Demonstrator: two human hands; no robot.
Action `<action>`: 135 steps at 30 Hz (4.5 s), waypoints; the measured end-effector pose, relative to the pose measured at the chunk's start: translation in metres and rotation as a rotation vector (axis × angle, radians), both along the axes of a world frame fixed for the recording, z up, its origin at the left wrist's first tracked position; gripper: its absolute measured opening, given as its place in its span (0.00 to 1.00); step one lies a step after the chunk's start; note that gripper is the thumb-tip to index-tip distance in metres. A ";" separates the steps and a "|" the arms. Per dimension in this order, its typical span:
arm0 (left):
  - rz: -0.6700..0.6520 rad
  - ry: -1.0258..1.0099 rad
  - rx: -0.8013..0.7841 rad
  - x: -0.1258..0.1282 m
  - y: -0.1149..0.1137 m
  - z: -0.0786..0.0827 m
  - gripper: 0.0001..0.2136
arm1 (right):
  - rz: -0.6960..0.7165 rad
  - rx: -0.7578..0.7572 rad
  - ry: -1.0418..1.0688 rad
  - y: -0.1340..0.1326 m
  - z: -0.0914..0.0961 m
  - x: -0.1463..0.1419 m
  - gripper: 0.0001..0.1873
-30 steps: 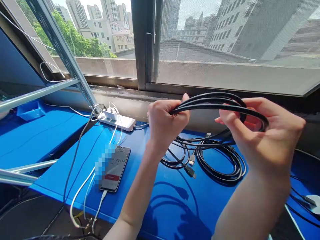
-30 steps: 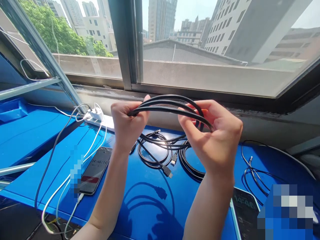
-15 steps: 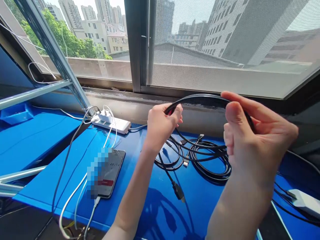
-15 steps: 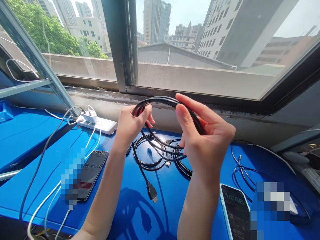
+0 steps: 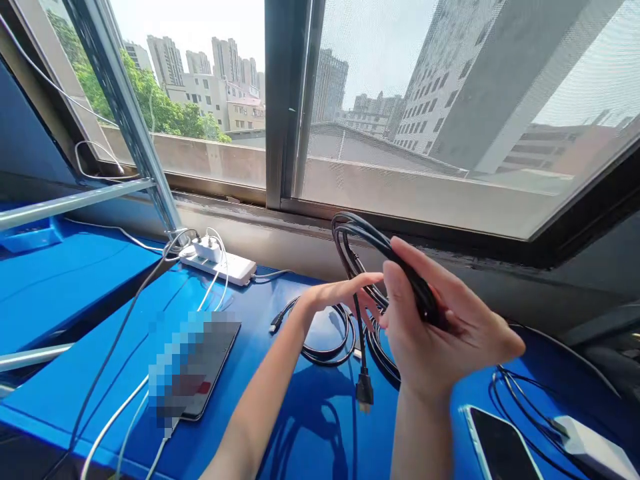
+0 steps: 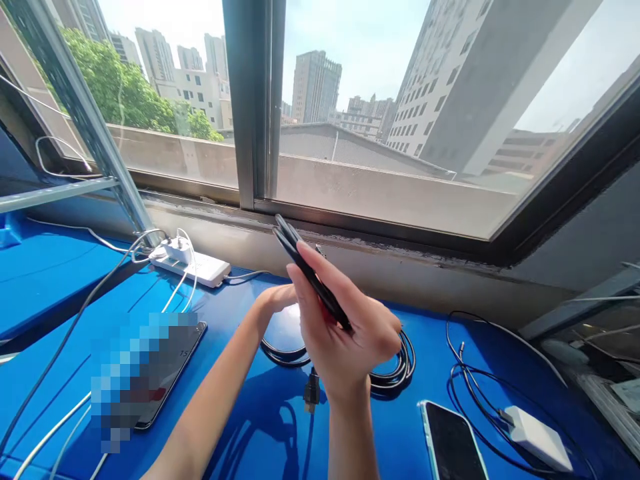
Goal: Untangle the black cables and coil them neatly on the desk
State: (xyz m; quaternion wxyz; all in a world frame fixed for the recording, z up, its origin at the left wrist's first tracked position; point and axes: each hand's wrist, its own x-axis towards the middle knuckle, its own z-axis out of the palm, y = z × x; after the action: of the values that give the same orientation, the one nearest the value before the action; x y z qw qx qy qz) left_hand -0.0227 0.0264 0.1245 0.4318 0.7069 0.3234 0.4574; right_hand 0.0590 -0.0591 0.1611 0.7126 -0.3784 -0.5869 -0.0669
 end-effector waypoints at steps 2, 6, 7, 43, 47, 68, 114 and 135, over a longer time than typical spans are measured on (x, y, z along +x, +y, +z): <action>-0.270 -0.026 -0.057 0.002 0.006 0.000 0.16 | 0.025 0.002 0.030 0.002 0.000 0.002 0.09; -0.201 -0.277 -0.105 0.003 0.012 0.004 0.13 | 0.120 0.001 0.343 0.017 0.001 0.003 0.07; -0.155 -0.362 -0.143 0.004 0.012 0.005 0.15 | 0.158 -0.029 0.415 0.023 0.000 0.003 0.09; 0.272 -0.407 0.347 -0.019 0.005 0.017 0.32 | -0.132 -0.383 0.000 0.069 -0.031 0.033 0.12; 0.364 -0.483 0.256 -0.021 0.008 0.016 0.30 | -0.107 -0.346 0.041 0.062 -0.023 0.026 0.11; 0.438 -0.610 -0.069 -0.028 0.011 0.026 0.29 | 0.005 -0.251 0.129 0.046 -0.013 0.014 0.10; 0.278 0.186 -0.328 -0.054 0.010 0.003 0.09 | 0.052 -0.640 0.199 0.051 -0.011 0.025 0.24; 0.687 0.102 -0.366 -0.067 -0.037 -0.067 0.08 | 0.113 -0.896 0.040 0.047 -0.095 0.003 0.23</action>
State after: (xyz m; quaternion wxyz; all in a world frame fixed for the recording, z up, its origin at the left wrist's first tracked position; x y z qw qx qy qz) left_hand -0.0899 -0.0107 0.0579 0.3556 0.4908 0.6385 0.4743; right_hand 0.0622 -0.0121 0.0657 0.4921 -0.6183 -0.5637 0.2402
